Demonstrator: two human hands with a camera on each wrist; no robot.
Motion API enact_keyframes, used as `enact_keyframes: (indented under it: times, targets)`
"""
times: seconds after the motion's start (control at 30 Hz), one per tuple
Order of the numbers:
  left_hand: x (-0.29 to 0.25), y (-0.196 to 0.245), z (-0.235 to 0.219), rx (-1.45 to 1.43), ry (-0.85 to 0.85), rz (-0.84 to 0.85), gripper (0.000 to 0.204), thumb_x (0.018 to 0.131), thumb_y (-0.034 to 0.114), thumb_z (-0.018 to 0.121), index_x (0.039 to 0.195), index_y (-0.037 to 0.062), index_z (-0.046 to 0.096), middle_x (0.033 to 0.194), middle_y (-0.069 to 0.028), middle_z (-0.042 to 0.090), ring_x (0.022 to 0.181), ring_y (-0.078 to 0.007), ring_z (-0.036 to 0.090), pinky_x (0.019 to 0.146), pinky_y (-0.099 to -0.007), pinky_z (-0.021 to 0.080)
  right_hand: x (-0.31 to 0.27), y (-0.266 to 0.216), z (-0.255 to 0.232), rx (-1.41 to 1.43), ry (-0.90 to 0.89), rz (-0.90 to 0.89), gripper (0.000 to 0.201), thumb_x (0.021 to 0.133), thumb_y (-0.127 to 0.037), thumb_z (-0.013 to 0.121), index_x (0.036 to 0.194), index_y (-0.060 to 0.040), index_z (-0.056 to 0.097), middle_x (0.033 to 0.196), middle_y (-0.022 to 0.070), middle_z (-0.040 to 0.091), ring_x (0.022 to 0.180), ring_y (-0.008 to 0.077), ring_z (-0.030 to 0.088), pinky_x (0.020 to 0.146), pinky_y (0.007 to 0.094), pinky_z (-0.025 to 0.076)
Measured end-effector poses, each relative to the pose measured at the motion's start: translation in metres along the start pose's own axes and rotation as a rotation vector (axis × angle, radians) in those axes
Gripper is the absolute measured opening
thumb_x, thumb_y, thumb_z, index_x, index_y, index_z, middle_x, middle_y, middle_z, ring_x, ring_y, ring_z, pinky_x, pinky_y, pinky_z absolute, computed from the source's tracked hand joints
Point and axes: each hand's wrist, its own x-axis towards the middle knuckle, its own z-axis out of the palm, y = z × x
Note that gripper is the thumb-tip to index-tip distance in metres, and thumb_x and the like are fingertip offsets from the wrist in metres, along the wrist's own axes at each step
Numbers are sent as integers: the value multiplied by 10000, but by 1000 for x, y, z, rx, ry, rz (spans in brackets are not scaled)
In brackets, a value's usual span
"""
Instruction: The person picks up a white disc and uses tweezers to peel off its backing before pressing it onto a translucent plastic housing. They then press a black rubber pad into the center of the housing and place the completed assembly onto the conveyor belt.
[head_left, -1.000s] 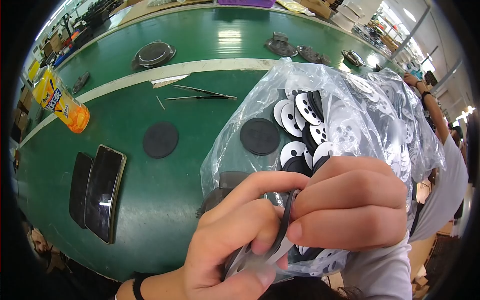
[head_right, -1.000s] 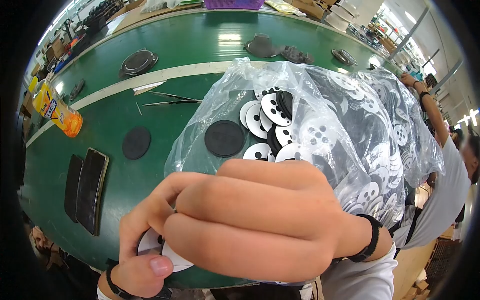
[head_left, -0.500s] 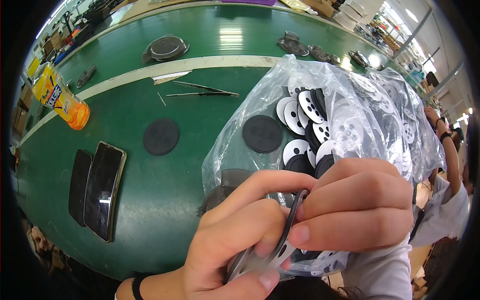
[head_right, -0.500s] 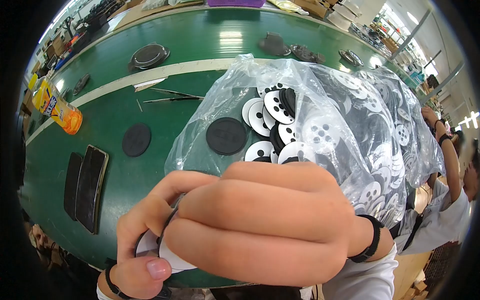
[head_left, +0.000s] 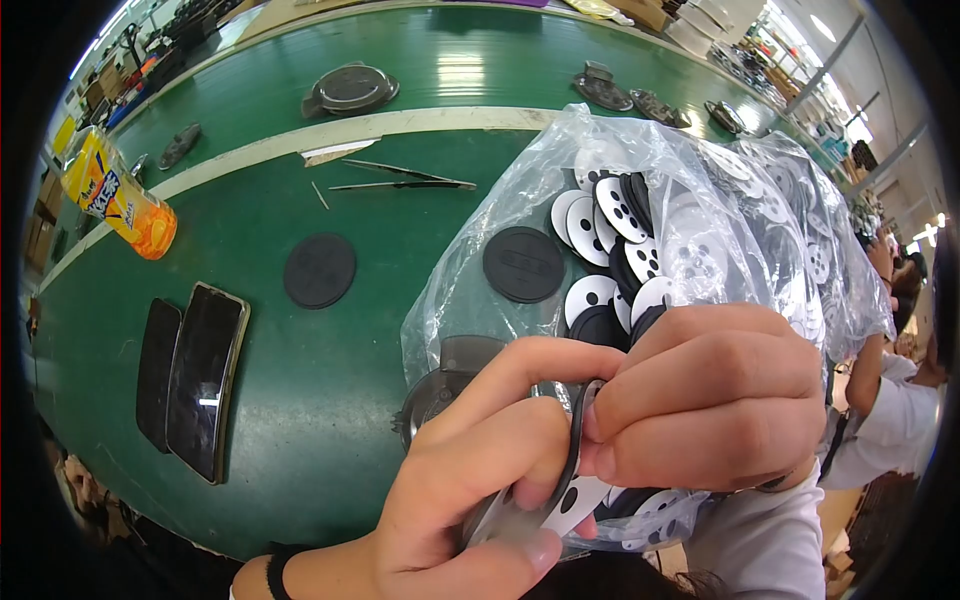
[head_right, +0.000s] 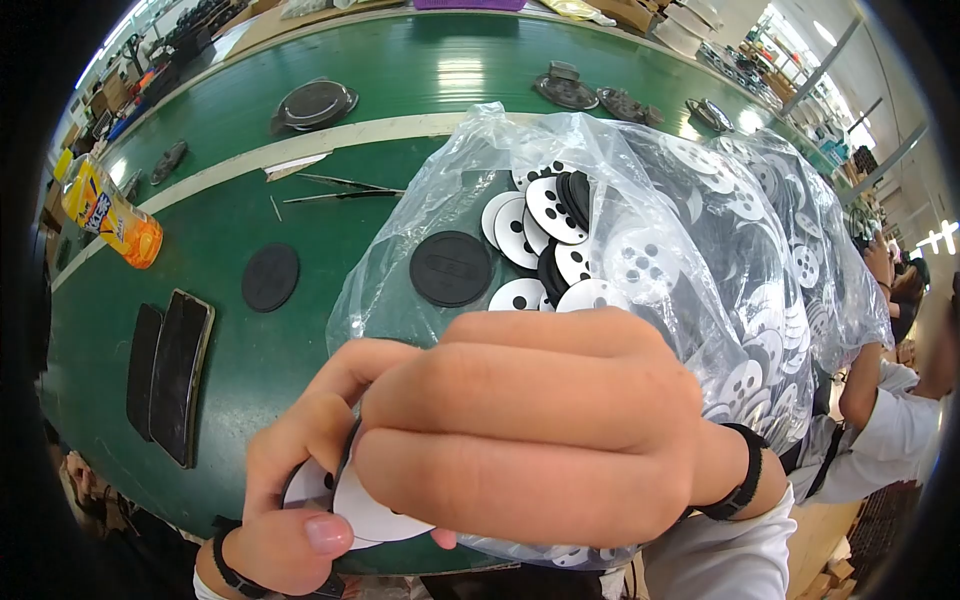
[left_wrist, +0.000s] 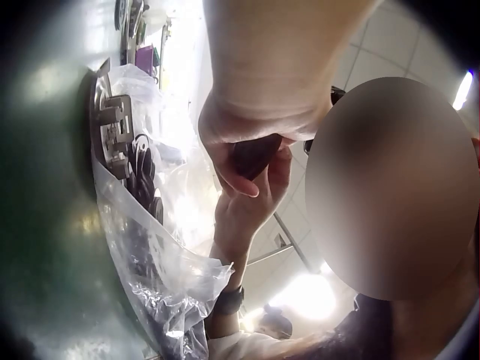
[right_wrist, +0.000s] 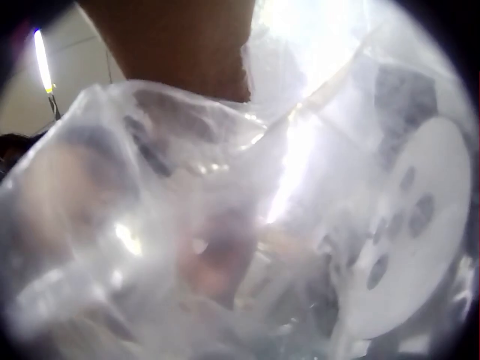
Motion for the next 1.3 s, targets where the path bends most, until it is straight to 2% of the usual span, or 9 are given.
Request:
enact_keyframes:
  times: [0.03,0.1,0.4,0.63,0.7,0.93,1.0,1.23,1.3]
  targets:
    - [1,4,6,1,-1,0,114,748,67,496,750,-8,411,1186,-258,388,946,-161,494,774,-296,450,0,-1,1,-1,1,0,85,702,-30,668,780,-17,639,747,105,611,525,172,577,447,229,473]
    - [2,15,22,-157,261,-94,298,732,261,525,708,7,372,1162,-223,413,780,-162,511,614,-247,482,-1,-3,1,35,48,31,101,689,-19,679,783,-16,642,750,104,610,530,167,580,451,225,476]
    - [-4,-6,10,-90,130,114,318,732,288,534,706,13,376,1163,-222,411,790,-165,515,614,-255,480,1,-5,2,-43,41,12,82,717,-45,649,795,-21,654,758,97,612,533,155,576,442,211,466]
    - [-4,-1,10,-34,201,-4,327,734,296,531,701,12,373,1156,-223,415,771,-157,509,601,-242,460,-1,-2,5,-34,76,-13,76,720,-48,646,792,-26,659,757,92,612,526,153,573,440,211,464]
    - [-3,-5,7,2,120,108,335,731,304,528,696,11,369,1146,-222,418,744,-151,499,594,-235,443,-2,0,6,-96,57,-107,83,705,-40,661,786,-26,656,748,91,611,523,151,571,435,211,464]
    - [0,5,9,-76,124,39,350,711,322,525,690,14,358,1127,-219,430,758,-148,458,624,-235,405,0,-5,8,-49,116,-43,136,658,-11,696,785,-23,650,742,93,604,522,156,574,431,210,466]
    - [0,-8,-2,189,78,179,368,705,346,520,687,19,353,1115,-219,445,780,-154,430,674,-239,354,0,-5,7,-47,99,-34,133,663,-14,697,786,-25,650,746,94,604,529,157,577,435,211,468]
    - [-2,-4,4,245,117,179,379,708,365,511,676,27,342,1099,-226,459,782,-162,415,697,-245,322,1,-7,6,-52,96,-34,130,669,-14,693,791,-20,648,760,97,607,546,155,579,452,209,473]
    - [-3,-6,1,222,101,160,375,704,359,515,665,29,340,1102,-230,458,790,-168,417,709,-250,322,6,-9,1,-83,-13,-56,143,656,1,696,788,-15,644,767,98,607,542,154,576,452,210,473]
